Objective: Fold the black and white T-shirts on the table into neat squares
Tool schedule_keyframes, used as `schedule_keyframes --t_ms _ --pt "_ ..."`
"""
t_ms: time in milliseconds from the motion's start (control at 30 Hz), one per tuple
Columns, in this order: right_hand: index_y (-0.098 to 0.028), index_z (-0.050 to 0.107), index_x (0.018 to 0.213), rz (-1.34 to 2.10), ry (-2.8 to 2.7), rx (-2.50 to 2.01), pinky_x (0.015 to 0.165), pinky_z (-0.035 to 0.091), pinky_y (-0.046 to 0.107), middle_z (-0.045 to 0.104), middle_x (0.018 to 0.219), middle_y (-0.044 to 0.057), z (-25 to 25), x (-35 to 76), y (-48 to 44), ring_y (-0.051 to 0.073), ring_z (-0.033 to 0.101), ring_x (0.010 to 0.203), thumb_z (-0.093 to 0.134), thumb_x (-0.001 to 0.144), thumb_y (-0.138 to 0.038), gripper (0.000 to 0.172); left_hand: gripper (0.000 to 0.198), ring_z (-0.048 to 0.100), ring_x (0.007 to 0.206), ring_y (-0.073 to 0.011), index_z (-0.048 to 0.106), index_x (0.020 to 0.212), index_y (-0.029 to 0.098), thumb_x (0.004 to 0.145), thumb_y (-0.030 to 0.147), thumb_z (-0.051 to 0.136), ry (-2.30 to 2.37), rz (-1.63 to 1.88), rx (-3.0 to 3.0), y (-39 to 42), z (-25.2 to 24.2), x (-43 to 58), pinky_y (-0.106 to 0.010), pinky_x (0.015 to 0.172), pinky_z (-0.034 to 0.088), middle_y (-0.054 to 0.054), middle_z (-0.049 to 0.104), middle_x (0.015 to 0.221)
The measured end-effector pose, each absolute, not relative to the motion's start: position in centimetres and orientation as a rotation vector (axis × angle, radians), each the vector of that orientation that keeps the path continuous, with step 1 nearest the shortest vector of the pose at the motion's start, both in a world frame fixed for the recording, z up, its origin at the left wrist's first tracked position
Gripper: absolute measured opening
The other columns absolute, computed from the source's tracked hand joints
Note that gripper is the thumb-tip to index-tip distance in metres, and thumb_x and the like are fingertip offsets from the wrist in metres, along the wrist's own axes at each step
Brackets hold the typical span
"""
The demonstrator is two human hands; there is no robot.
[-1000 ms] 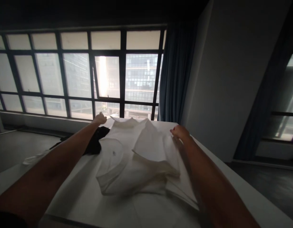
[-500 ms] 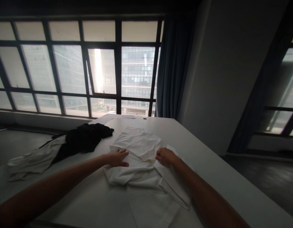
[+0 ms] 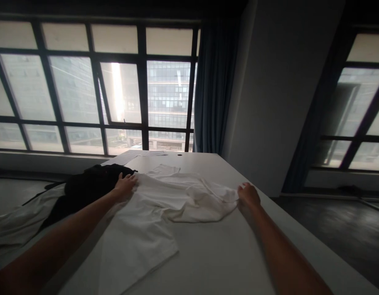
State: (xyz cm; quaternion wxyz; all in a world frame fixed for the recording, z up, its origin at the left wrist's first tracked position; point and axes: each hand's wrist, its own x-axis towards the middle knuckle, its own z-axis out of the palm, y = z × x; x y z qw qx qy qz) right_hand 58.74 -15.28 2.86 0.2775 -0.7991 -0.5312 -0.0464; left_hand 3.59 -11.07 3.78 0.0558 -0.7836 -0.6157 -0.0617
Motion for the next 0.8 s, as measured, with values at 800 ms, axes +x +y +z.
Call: schedule_keyframes --t_ms 800 --pt "-0.017 0.074 0.103 0.144 -1.998 -2.054 0.076 0.049 0.030 0.074 0.099 0.011 3.5 60.5 -19.3 0.026 0.068 0.087 0.069 0.058 -0.014 0.045 0.043 0.057 0.120 -0.0266 0.067 0.120 0.026 0.095 0.054 0.046 -1.318 -0.422 -3.041 -25.5 2.0 5.0 -0.039 0.106 0.040 -0.006 0.065 0.129"
